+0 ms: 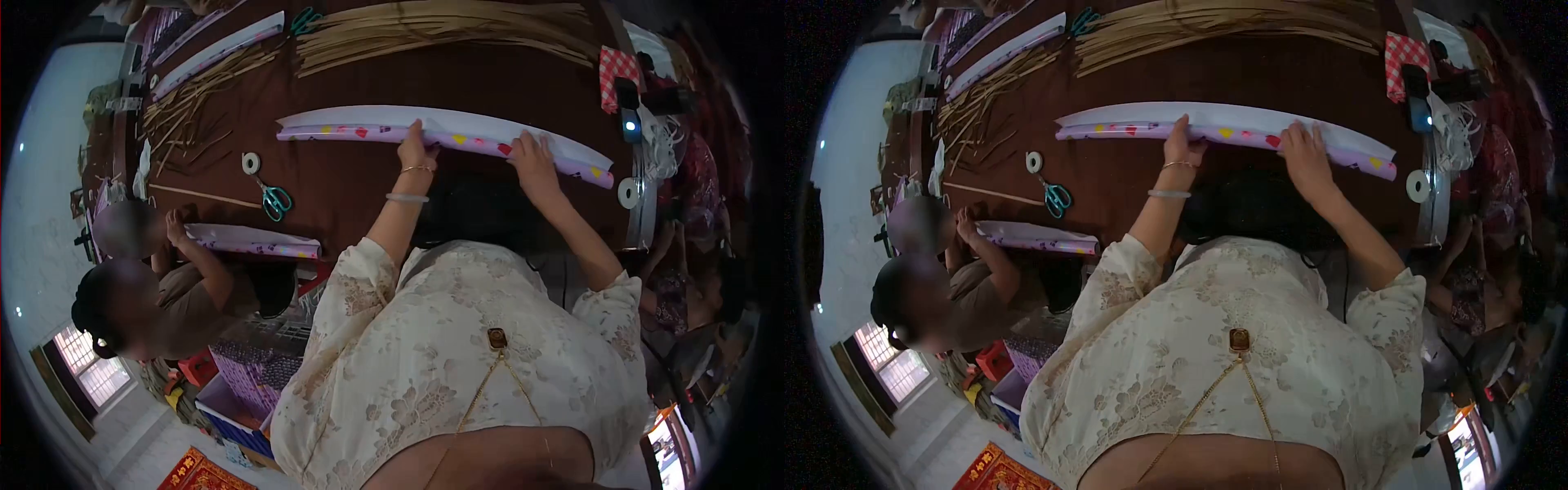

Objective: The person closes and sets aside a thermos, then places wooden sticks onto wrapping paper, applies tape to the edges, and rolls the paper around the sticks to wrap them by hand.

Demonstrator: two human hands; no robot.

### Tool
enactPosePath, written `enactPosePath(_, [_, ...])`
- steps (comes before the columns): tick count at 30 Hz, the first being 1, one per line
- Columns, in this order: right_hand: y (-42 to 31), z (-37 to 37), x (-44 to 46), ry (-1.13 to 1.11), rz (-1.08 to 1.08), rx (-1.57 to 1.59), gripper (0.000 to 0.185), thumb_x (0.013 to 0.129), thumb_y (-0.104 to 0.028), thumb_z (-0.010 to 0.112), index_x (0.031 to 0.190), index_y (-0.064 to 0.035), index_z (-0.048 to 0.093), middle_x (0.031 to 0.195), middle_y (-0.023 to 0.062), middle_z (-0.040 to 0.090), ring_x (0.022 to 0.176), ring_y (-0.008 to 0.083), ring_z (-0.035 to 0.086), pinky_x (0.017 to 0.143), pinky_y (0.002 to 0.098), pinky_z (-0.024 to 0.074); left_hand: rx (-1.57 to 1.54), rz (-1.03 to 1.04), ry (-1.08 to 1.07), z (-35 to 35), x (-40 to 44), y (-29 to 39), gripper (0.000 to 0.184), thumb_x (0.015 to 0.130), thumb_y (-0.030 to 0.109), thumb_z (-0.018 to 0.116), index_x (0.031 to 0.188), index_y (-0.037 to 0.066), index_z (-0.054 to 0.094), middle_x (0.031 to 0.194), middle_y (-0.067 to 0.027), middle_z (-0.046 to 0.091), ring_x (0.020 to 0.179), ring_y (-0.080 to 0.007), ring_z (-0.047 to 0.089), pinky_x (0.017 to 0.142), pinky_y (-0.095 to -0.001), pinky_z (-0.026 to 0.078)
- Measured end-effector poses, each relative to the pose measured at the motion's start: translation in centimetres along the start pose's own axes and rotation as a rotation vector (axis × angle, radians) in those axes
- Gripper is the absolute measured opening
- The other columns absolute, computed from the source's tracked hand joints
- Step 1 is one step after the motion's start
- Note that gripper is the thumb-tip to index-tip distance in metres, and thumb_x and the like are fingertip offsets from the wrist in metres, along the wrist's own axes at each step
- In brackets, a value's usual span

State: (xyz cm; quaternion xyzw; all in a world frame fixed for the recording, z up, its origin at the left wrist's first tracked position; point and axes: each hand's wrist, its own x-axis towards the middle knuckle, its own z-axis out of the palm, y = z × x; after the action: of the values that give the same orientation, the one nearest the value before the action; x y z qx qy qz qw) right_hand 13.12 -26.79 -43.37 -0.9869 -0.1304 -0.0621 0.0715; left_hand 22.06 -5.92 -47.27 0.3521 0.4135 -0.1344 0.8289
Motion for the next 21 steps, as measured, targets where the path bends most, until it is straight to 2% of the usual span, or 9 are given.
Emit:
enactPosePath(4, [-2.3,-1.0,0.6,-0.034,0.100,0.067,0.038,0.076,-0.016,0.065,0.106,0.0008,0.049,0.116,0.0195,0.044,0.106,0.0311,0.050,0.101,0.0526,0.0268,-0.023,0.192,-0.084,-0.7,-1.8,2.3,0.038,0.083,0.017,0.060,0.114,0.001,0.045,0.106,-0.0101,0.051,0.095,-0.0244,0.052,0.074,-0.0431,0.045])
enactPosePath(10, [-6.4,1.2,2.0,0.056,0.080,0.185,0.036,0.075,-0.017,0.065,0.106,-0.0045,0.051,0.115,0.0122,0.046,0.116,0.0271,0.043,0.098,0.0564,0.0289,0.183,0.435,0.157,-4.8,-0.5,7.2,0.035,0.081,0.015,0.059,0.108,-0.004,0.049,0.102,-0.0128,0.055,0.086,-0.0265,0.056,0.071,-0.0410,0.049])
enactPosePath(12, [-6.4,-0.2,1.5,0.193,-0.093,0.378,0.032,0.075,-0.017,0.065,0.103,-0.0057,0.053,0.113,0.0108,0.047,0.116,0.0261,0.044,0.100,0.0492,0.0313,0.180,0.512,0.149,-6.0,-0.2,9.1,0.036,0.080,0.017,0.061,0.106,-0.004,0.050,0.098,-0.0128,0.057,0.080,-0.0262,0.058,0.067,-0.0391,0.051])
enactPosePath(13, [-6.2,-1.4,0.9,0.266,-0.102,0.410,0.027,0.076,-0.014,0.064,0.100,-0.0057,0.054,0.108,0.0091,0.050,0.103,0.0261,0.052,0.092,0.0392,0.0405,0.198,0.520,0.199,-6.7,0.2,10.2,0.036,0.080,0.018,0.061,0.106,-0.005,0.050,0.097,-0.0124,0.057,0.080,-0.0257,0.058,0.067,-0.0389,0.052])
enactPosePath(14, [-5.9,-1.9,-0.1,0.265,-0.094,0.411,0.027,0.076,-0.014,0.064,0.100,-0.0057,0.054,0.108,0.0091,0.050,0.103,0.0261,0.052,0.092,0.0392,0.0405,0.214,0.531,0.253,-7.3,0.6,11.3,0.037,0.080,0.019,0.062,0.105,-0.005,0.051,0.097,-0.0120,0.057,0.080,-0.0251,0.058,0.068,-0.0387,0.052])
enactPosePath(17, [-3.7,-2.0,-3.6,0.331,0.362,0.752,0.015,0.083,-0.010,0.058,0.098,-0.0061,0.056,0.096,0.0070,0.053,0.082,0.0198,0.056,0.070,0.0329,0.0451,0.185,0.583,0.290,-9.0,0.9,13.4,0.031,0.077,0.015,0.061,0.092,-0.010,0.052,0.086,-0.0123,0.057,0.072,-0.0225,0.059,0.058,-0.0361,0.050])
enactPosePath(18, [-2.7,-1.4,-4.5,0.341,0.519,0.896,0.012,0.086,-0.010,0.056,0.097,-0.0061,0.056,0.093,0.0065,0.054,0.076,0.0168,0.056,0.064,0.0306,0.0445,0.190,0.547,0.285,-9.1,0.6,14.1,0.033,0.076,0.014,0.061,0.095,-0.011,0.052,0.087,-0.0131,0.057,0.076,-0.0237,0.059,0.062,-0.0377,0.051])
enactPosePath(20, [-0.3,0.9,-5.9,0.322,0.598,0.873,0.017,0.090,-0.018,0.052,0.102,-0.0067,0.055,0.093,0.0048,0.054,0.077,0.0124,0.054,0.065,0.0261,0.0448,0.236,0.540,0.256,-10.3,0.3,15.0,0.035,0.076,0.014,0.061,0.098,-0.011,0.051,0.089,-0.0132,0.056,0.079,-0.0242,0.058,0.065,-0.0389,0.051])
enactPosePath(21, [0.2,0.9,-5.8,0.178,0.817,1.311,0.022,0.089,-0.020,0.052,0.107,-0.0071,0.053,0.094,0.0043,0.055,0.077,0.0121,0.054,0.066,0.0246,0.0451,0.285,0.528,0.227,-10.7,0.5,15.3,0.036,0.076,0.013,0.060,0.100,-0.012,0.050,0.091,-0.0133,0.056,0.082,-0.0247,0.058,0.068,-0.0402,0.052])
